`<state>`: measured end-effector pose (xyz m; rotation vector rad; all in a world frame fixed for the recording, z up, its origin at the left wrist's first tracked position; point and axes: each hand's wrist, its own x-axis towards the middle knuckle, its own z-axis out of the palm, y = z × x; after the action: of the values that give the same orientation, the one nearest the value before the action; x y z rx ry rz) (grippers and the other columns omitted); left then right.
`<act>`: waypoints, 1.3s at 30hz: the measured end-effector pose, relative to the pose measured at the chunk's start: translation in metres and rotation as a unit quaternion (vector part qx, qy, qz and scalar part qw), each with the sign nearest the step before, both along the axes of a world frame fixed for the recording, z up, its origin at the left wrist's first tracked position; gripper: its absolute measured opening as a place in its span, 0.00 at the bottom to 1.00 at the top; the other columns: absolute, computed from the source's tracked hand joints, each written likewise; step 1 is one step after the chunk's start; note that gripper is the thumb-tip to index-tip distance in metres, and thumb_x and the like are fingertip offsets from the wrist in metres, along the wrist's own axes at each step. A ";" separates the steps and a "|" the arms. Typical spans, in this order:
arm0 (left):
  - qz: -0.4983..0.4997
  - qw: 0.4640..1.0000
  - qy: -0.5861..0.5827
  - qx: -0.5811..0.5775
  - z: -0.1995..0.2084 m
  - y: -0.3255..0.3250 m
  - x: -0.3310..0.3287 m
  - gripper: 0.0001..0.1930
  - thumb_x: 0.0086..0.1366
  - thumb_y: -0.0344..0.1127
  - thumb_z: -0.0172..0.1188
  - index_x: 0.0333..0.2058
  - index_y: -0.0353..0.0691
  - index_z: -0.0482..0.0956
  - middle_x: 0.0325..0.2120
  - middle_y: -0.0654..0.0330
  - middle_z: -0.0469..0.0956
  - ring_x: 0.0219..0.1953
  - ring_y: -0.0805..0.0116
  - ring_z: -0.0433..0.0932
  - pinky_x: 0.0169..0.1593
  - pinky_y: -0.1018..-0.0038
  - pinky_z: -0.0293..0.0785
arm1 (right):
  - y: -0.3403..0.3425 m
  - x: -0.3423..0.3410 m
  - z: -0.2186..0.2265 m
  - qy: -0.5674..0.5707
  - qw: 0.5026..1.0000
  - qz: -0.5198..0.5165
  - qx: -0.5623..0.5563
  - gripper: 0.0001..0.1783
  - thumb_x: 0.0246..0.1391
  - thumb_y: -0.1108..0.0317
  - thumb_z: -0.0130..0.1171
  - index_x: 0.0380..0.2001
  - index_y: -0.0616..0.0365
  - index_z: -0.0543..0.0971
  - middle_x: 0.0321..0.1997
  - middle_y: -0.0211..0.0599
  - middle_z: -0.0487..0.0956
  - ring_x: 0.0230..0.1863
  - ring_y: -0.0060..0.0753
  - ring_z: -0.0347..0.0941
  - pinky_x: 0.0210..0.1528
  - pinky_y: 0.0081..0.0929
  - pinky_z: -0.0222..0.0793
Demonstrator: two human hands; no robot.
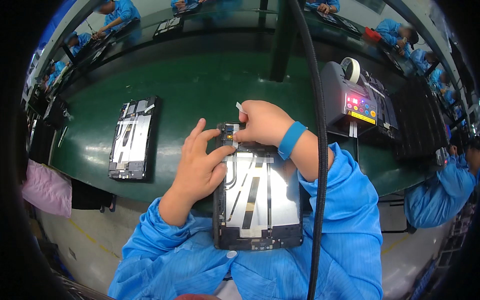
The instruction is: The person assembles electronic components on a factory line. They pick up a device chassis, insert a small white connector into a port, and place the unit on a stack. This process is repeated for multiple units throughout the clip.
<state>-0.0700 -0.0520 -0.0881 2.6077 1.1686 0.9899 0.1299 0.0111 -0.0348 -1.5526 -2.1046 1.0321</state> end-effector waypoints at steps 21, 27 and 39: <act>-0.129 0.942 -0.291 -0.109 0.013 -0.033 -0.001 0.13 0.55 0.41 0.64 0.34 0.38 0.77 0.34 0.56 0.76 0.40 0.57 0.73 0.46 0.63 0.68 | -0.112 -0.013 0.033 -0.041 0.983 0.108 0.144 0.14 0.55 0.61 0.53 0.22 0.60 0.77 0.23 0.49 0.75 0.27 0.52 0.73 0.29 0.39 0.67; -0.128 0.944 -0.305 0.010 0.021 -0.056 0.021 0.07 0.53 0.36 0.63 0.20 0.44 0.77 0.22 0.63 0.72 0.31 0.60 0.70 0.40 0.65 0.62 | -0.136 0.013 0.012 0.006 0.993 0.031 0.116 0.27 0.62 0.58 0.50 0.54 0.72 0.69 0.49 0.56 0.76 0.48 0.40 0.73 0.49 0.27 0.69; 0.005 0.986 -0.141 -0.089 0.008 -0.031 0.025 0.40 0.46 0.40 0.65 0.56 0.28 0.61 0.49 0.42 0.62 0.51 0.47 0.65 0.55 0.57 0.60 | -0.155 0.034 -0.036 0.078 0.951 -0.116 0.275 0.18 0.53 0.62 0.57 0.44 0.58 0.73 0.38 0.47 0.74 0.37 0.38 0.72 0.40 0.32 0.66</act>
<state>-0.0449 -0.0831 -0.0802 2.2383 1.1413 1.1529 0.1641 -0.1439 -0.0707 -1.3387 -1.8315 0.4162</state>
